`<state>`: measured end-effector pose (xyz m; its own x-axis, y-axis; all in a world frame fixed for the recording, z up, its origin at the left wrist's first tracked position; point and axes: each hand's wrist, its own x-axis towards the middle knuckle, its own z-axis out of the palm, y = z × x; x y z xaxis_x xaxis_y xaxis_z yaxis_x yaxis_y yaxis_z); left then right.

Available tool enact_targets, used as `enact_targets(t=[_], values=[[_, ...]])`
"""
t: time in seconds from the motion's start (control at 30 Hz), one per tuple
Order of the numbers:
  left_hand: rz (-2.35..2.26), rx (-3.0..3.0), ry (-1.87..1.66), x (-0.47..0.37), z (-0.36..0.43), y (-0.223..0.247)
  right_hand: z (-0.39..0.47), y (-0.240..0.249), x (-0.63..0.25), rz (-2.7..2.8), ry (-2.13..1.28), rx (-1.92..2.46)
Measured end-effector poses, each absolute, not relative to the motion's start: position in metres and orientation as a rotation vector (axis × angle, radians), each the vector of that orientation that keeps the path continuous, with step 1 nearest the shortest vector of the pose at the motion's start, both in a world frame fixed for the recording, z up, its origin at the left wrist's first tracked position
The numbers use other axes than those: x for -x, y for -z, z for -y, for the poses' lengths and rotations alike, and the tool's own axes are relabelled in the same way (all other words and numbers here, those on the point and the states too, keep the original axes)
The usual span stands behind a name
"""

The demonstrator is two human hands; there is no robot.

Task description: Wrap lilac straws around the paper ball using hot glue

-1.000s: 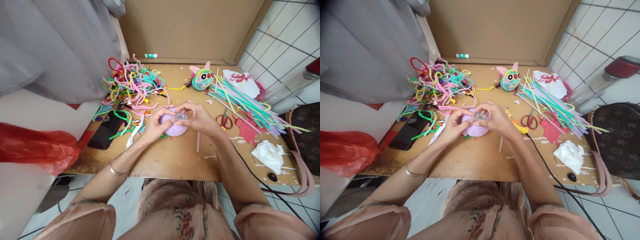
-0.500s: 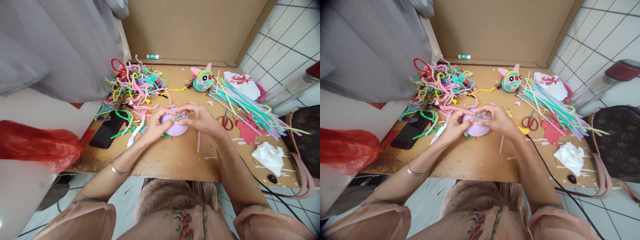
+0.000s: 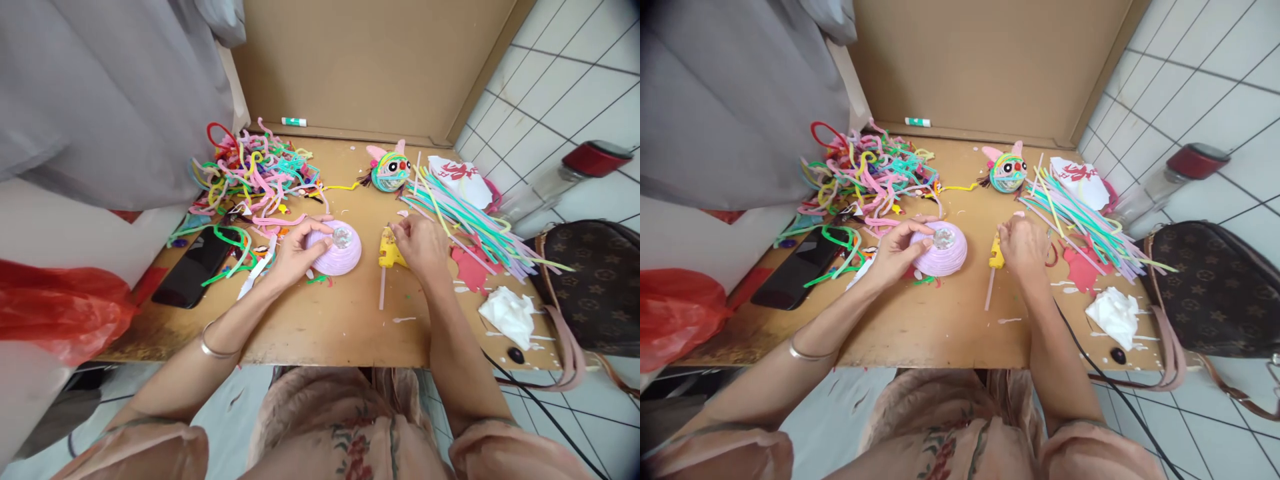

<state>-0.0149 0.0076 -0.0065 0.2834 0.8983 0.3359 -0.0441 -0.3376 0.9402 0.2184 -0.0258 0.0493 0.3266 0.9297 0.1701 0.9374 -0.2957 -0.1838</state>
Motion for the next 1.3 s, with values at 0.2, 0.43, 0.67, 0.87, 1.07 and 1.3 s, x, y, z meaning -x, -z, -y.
enact_targets(t=[0.2,0.43,0.67,0.87,1.07,1.3], values=[[-0.748,-1.507,-1.233,0.018,-0.018,0.011,0.048,-0.033,-0.233,2.061,-0.078,2.369],[-0.754,-1.51,-1.208,0.018,-0.018,0.012,0.057,-0.015,-0.22,2.191,0.161,2.391],[-0.73,-1.531,-1.22,0.018,-0.018,0.012,0.053,-0.012,-0.224,2.096,0.177,2.379],[-0.73,-1.512,-1.207,0.018,-0.016,0.009,0.056,-0.002,-0.234,1.797,0.295,2.132],[-0.74,-1.532,-1.199,0.019,-0.016,0.009,0.057,-0.008,-0.236,1.628,0.278,2.038],[-0.732,-1.537,-1.217,0.019,-0.018,0.013,0.063,-0.018,-0.239,1.266,0.087,1.763]])
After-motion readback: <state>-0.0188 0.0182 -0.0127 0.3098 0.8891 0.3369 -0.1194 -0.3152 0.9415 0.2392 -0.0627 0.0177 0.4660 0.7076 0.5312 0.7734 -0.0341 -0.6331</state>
